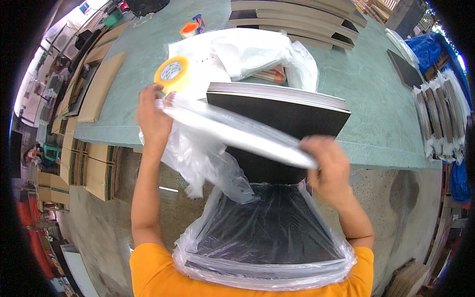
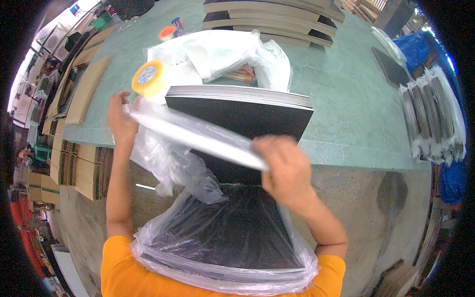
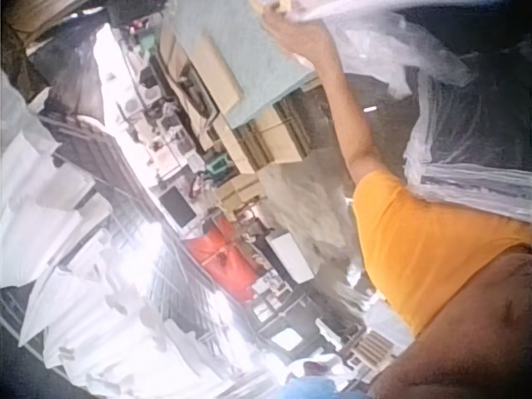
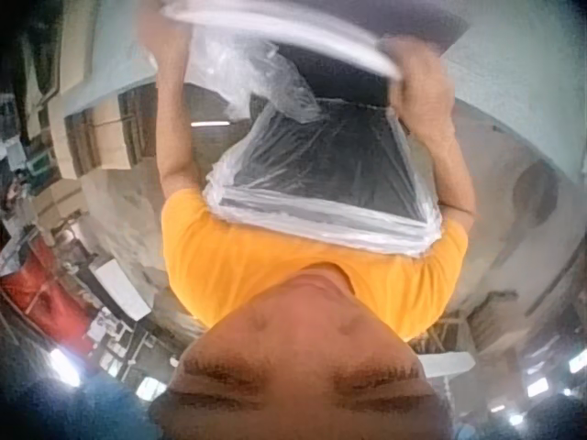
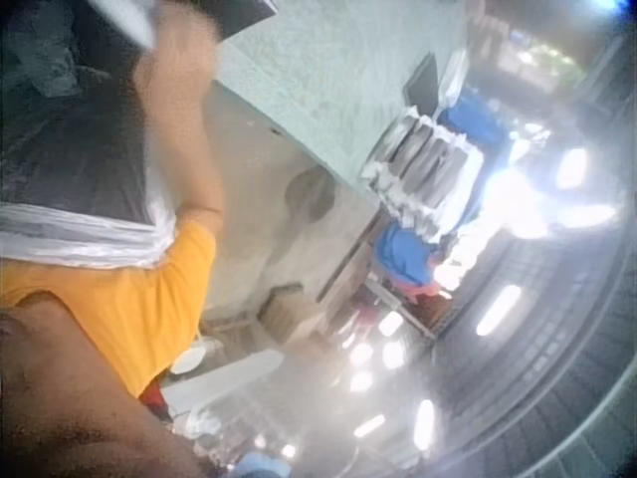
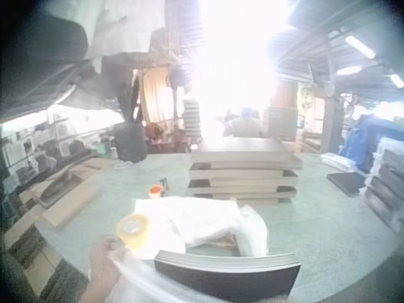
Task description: The person packages black folders into individual plastic bags by hand, sliding each folder into a bag and smoothing the plastic before placing it into a larger stack.
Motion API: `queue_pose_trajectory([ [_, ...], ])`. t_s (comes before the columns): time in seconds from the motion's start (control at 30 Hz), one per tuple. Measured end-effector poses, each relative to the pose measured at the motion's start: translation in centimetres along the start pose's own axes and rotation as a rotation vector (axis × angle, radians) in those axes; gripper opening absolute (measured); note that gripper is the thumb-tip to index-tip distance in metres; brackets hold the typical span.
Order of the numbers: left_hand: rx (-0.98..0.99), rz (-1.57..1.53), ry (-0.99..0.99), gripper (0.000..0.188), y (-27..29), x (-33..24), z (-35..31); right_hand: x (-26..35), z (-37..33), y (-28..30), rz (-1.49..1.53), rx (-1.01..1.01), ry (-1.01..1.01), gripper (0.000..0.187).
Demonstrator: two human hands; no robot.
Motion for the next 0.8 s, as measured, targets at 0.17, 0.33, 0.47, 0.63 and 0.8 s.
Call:
queue_pose_trajectory([
  [0.17, 0.191, 0.124, -0.414, 0.056, -0.7, -4.7, -1.2, -3.3, -0.2, 2.3, -0.466, -0.16, -0.24, 0.058],
  [0.33, 0.137, -0.122, -0.464, 0.058, 0.7, -4.1, -2.2, -2.7, -3.2, 5.0, -0.105, -0.227, -0.259, 0.044],
  [0.47, 0.299, -0.391, -0.408, 0.04, 2.5, -4.6, -1.9, -3.7, -4.0, 7.1, 0.624, -0.218, -0.494, 0.025],
  [0.63, 1.022, -1.33, 0.337, 0.021, 2.7, 0.0, -4.9, -6.1, -7.6, 5.0, 1.522, 0.277, -0.547, 0.027],
  [0.8, 1.434, -1.122, 1.014, 0.045, -4.1, 5.5, -15.2, -9.1, -16.8, -7.8, 1.664, 0.403, -1.266, 0.02],
])
Point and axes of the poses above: each hand's wrist, its own z-axis towards the middle knuckle, its own y-axis out of the back of the hand, x = y × z, the point moved 1 cm from there along z, towards the middle knuckle, and after that the axes turned 1 degree about y, right-handed, at the moved point
